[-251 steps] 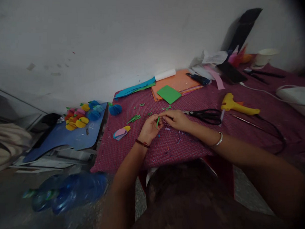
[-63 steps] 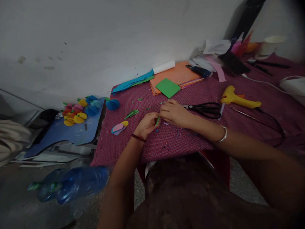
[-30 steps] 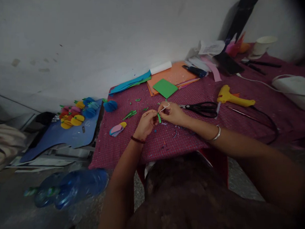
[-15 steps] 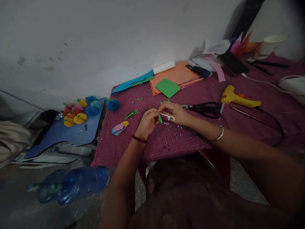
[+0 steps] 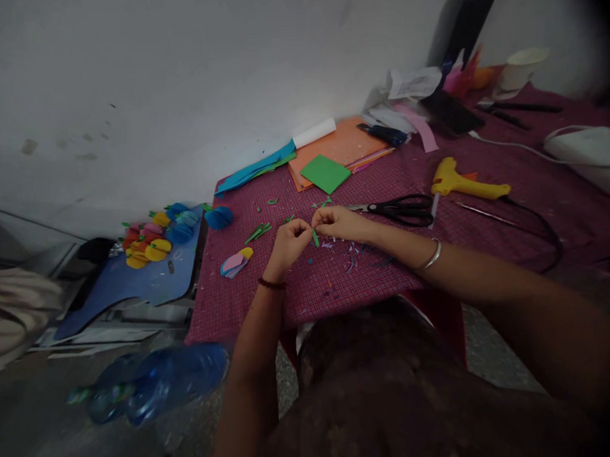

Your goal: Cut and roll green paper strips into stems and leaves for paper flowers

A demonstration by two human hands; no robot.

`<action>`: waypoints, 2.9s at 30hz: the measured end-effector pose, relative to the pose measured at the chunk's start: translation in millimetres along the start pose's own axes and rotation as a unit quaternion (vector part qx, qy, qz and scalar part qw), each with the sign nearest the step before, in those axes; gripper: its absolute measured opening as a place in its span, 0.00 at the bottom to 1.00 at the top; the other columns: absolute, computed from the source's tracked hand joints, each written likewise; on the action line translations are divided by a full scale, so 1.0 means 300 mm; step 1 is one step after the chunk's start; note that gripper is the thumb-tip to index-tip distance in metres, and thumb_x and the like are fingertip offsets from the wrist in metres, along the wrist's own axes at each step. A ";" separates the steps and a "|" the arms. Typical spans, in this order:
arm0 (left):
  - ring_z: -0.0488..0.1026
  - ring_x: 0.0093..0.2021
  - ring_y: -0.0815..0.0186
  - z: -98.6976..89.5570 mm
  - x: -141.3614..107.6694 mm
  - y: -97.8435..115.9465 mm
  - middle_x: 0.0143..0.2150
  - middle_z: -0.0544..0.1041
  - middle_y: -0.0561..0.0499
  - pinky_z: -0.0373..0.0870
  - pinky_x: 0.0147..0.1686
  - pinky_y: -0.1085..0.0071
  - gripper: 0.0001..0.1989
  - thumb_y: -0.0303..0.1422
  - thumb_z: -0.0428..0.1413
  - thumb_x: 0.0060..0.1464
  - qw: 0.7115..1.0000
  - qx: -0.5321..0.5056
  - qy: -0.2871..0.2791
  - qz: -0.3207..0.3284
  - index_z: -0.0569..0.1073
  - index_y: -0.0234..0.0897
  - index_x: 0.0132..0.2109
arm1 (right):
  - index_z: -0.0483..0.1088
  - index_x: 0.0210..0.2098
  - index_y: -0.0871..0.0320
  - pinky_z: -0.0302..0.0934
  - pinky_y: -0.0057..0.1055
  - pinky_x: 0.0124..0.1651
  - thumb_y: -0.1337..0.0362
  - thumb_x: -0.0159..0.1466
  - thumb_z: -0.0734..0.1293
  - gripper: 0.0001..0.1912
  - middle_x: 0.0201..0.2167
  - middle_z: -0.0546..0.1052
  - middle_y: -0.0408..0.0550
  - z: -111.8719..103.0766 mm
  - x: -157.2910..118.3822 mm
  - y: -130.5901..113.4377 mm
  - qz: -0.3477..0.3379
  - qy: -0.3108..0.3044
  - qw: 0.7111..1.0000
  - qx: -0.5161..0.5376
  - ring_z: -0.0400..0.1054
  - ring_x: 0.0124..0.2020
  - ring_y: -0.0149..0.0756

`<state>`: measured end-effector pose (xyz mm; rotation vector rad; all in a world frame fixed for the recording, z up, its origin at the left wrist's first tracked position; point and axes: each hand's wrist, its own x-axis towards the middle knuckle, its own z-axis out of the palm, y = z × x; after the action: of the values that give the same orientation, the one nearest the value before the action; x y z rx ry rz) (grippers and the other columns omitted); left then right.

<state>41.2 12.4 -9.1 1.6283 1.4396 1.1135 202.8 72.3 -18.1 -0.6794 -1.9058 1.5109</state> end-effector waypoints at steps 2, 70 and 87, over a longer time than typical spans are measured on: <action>0.58 0.22 0.74 0.004 0.002 -0.007 0.20 0.64 0.57 0.55 0.24 0.76 0.04 0.29 0.54 0.45 1.000 -0.009 -0.003 -0.012 0.68 0.35 0.24 | 0.66 0.28 0.60 0.50 0.23 0.23 0.70 0.52 0.63 0.03 0.18 0.65 0.36 0.002 0.002 0.002 0.001 0.007 1.000 -0.003 0.56 0.20 0.24; 0.56 0.23 0.73 0.032 -0.017 0.004 0.21 0.61 0.57 0.53 0.25 0.75 0.10 0.32 0.52 0.53 0.989 -0.134 0.057 -0.012 0.66 0.36 0.25 | 0.65 0.34 0.59 0.49 0.24 0.22 0.67 0.57 0.66 0.06 0.20 0.68 0.37 0.019 -0.034 -0.058 0.032 0.028 0.995 0.092 0.60 0.20 0.25; 0.55 0.18 0.77 0.031 -0.012 0.008 0.19 0.61 0.58 0.48 0.17 0.77 0.10 0.33 0.54 0.50 0.967 -0.246 -0.002 -0.073 0.63 0.35 0.24 | 0.66 0.36 0.59 0.53 0.23 0.21 0.70 0.59 0.61 0.05 0.16 0.65 0.35 0.028 -0.026 -0.037 0.000 0.040 0.999 0.014 0.58 0.16 0.26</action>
<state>50.6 8.9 -11.3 1.1568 1.1398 1.2567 201.8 58.8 -9.6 -0.7161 -1.8215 1.4859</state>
